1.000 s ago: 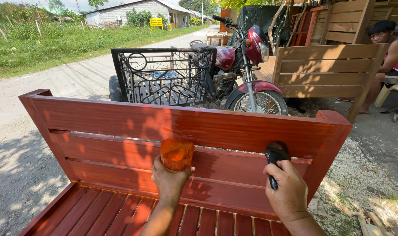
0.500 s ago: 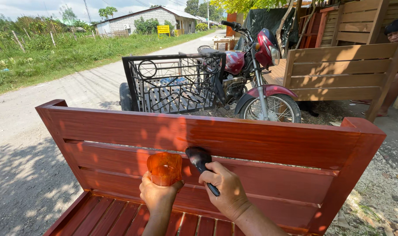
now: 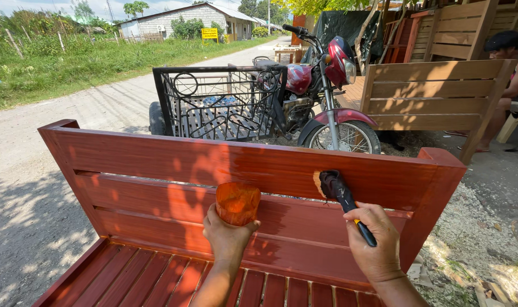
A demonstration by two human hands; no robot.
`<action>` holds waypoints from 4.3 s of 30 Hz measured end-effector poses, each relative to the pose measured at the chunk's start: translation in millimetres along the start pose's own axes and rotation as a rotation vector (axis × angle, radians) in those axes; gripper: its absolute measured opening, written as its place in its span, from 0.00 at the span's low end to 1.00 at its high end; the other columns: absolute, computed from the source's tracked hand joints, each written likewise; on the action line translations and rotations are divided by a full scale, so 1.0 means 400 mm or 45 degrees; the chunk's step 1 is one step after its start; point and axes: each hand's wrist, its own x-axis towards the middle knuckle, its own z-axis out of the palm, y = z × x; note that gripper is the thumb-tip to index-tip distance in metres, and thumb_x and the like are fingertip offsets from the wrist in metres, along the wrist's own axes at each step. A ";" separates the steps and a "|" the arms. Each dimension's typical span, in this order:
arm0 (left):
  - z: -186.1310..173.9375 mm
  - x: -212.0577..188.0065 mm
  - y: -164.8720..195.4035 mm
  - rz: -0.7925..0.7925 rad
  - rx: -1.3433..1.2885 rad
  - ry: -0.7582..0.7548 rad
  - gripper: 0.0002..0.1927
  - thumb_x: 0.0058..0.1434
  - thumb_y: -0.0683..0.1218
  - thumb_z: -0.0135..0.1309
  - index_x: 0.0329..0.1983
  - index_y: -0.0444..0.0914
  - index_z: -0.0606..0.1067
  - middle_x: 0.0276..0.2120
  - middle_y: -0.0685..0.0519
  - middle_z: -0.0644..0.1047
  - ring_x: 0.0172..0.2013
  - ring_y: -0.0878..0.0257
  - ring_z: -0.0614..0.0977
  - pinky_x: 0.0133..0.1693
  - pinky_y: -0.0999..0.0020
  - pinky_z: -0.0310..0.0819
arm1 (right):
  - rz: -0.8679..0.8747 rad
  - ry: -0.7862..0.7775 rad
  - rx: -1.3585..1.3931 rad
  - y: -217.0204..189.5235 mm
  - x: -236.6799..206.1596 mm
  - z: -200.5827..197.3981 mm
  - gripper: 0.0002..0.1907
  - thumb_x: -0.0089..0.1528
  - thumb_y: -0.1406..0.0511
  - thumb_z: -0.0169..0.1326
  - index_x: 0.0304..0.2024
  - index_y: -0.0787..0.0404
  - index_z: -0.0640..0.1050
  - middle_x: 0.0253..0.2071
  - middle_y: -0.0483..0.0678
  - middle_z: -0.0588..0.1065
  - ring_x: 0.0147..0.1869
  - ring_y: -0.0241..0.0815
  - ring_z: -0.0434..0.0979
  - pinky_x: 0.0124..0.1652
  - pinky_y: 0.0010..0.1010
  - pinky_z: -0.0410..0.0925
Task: The person pours reddish-brown wood stain from a bottle into a small container, then uses a brush to apply the stain to the slats of a wooden bench. The person repeatedly dips the brush into the container and paints the bench surface.
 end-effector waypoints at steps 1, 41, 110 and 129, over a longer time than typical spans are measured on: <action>0.015 -0.007 0.008 0.020 -0.006 -0.003 0.60 0.29 0.49 0.80 0.66 0.42 0.60 0.62 0.43 0.64 0.62 0.42 0.64 0.62 0.46 0.64 | -0.024 0.032 -0.025 0.018 -0.001 -0.023 0.11 0.54 0.74 0.63 0.36 0.55 0.80 0.44 0.50 0.78 0.44 0.45 0.82 0.42 0.32 0.73; 0.065 -0.050 0.094 0.081 -0.034 -0.123 0.60 0.31 0.52 0.79 0.67 0.43 0.57 0.61 0.40 0.63 0.62 0.43 0.63 0.64 0.46 0.60 | 0.290 0.056 -0.194 0.085 -0.089 -0.038 0.09 0.54 0.74 0.63 0.35 0.56 0.79 0.39 0.46 0.77 0.41 0.41 0.83 0.37 0.29 0.75; 0.043 -0.055 0.090 0.042 -0.047 -0.128 0.59 0.32 0.53 0.79 0.67 0.42 0.58 0.62 0.42 0.63 0.63 0.43 0.62 0.64 0.46 0.60 | 0.275 -0.166 -0.280 0.193 0.013 -0.298 0.07 0.55 0.71 0.62 0.35 0.55 0.81 0.40 0.44 0.80 0.37 0.42 0.82 0.37 0.31 0.73; 0.054 -0.070 0.096 0.031 -0.049 -0.106 0.58 0.31 0.52 0.79 0.66 0.43 0.60 0.60 0.42 0.65 0.62 0.43 0.65 0.63 0.47 0.60 | 0.343 -0.220 -0.655 0.170 0.010 -0.360 0.07 0.56 0.71 0.58 0.33 0.52 0.82 0.37 0.42 0.77 0.34 0.45 0.80 0.36 0.37 0.72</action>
